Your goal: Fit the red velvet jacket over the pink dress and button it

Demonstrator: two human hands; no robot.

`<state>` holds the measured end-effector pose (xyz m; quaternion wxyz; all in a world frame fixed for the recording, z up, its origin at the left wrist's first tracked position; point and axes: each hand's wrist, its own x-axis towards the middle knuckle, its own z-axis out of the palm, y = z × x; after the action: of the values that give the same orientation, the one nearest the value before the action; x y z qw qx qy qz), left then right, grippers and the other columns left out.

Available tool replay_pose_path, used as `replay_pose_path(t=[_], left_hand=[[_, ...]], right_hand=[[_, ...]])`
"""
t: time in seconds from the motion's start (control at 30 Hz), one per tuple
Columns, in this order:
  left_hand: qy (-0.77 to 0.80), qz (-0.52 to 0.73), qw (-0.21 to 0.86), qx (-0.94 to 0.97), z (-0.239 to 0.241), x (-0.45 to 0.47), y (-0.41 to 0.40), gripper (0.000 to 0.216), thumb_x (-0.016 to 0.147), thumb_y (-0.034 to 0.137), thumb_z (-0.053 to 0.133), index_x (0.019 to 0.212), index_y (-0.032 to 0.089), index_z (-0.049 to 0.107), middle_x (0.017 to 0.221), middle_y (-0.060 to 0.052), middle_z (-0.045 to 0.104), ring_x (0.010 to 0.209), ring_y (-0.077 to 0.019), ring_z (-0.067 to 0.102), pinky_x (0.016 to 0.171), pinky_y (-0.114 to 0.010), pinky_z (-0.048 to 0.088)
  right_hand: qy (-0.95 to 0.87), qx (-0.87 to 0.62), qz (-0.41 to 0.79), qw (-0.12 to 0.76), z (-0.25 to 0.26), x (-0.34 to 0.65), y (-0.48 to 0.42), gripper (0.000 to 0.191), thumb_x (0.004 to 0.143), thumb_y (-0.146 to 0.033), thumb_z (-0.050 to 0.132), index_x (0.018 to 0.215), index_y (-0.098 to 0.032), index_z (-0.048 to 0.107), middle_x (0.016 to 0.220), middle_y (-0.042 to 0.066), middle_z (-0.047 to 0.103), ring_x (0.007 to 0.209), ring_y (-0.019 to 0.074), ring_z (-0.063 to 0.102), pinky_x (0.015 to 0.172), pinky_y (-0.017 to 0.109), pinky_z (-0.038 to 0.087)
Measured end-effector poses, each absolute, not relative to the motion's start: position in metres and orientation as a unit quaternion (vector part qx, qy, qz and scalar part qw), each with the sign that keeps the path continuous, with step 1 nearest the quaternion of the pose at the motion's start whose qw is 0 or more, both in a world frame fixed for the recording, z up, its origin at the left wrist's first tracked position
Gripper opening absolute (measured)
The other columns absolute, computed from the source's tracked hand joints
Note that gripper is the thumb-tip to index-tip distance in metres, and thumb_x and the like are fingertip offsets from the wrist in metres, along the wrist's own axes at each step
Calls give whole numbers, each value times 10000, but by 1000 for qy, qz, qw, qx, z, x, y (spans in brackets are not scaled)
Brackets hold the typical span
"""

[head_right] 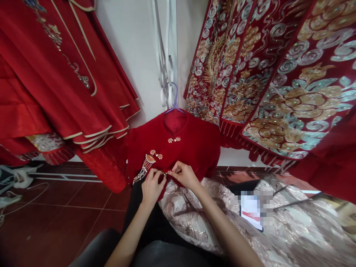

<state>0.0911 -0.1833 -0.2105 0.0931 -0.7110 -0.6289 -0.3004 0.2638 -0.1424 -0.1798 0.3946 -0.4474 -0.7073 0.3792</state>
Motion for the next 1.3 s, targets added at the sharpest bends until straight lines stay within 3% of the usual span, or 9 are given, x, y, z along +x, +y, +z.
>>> replay_pose_path(t=[0.17, 0.4, 0.67, 0.97, 1.17, 1.3], left_hand=[[-567, -321, 72, -755, -202, 80, -180, 169, 908, 295, 474, 927, 207, 617, 895, -37, 631, 771, -145, 614, 611, -222, 423], [-591, -399, -79, -696, -195, 87, -188, 58, 812, 216, 562, 850, 201, 604, 770, 4, 640, 616, -108, 598, 601, -212, 466], [-575, -506, -296, -570, -197, 88, -187, 141, 706, 194, 661, 842, 157, 659, 789, -57, 711, 734, -162, 691, 685, -264, 566], [-554, -540, -360, -521, -214, 80, -180, 178, 678, 210, 691, 840, 140, 715, 826, -89, 744, 761, -198, 709, 779, -335, 571], [-518, -529, -441, -507, -214, 77, -180, 216, 692, 305, 682, 819, 132, 657, 775, -63, 693, 686, -166, 669, 608, -311, 599], [-558, -543, -340, -527, -211, 74, -185, 248, 719, 317, 650, 888, 171, 540, 840, -13, 600, 612, -114, 604, 436, -234, 544]], right_hand=[[-709, -442, 377, 400, -182, 265, -142, 228, 749, -387, 683, 734, -196, 560, 752, 21, 688, 691, 165, 660, 654, 268, 519], [-706, -427, 394, 406, -192, 255, -143, 221, 744, -380, 688, 736, -195, 568, 742, 19, 690, 701, 168, 669, 673, 271, 523], [-688, -433, 405, 419, -193, 240, -151, 172, 766, -342, 655, 754, -198, 560, 745, 23, 671, 708, 168, 669, 647, 266, 542], [-696, -431, 374, 437, -197, 238, -152, 126, 795, -310, 618, 778, -202, 556, 732, 5, 659, 699, 151, 659, 640, 249, 551], [-701, -446, 357, 428, -202, 235, -152, 111, 811, -313, 589, 793, -205, 575, 753, 18, 681, 714, 158, 671, 653, 256, 545], [-736, -518, 342, 272, -192, 252, -154, 73, 673, -215, 707, 701, -220, 640, 664, 29, 708, 662, 209, 688, 622, 278, 511]])
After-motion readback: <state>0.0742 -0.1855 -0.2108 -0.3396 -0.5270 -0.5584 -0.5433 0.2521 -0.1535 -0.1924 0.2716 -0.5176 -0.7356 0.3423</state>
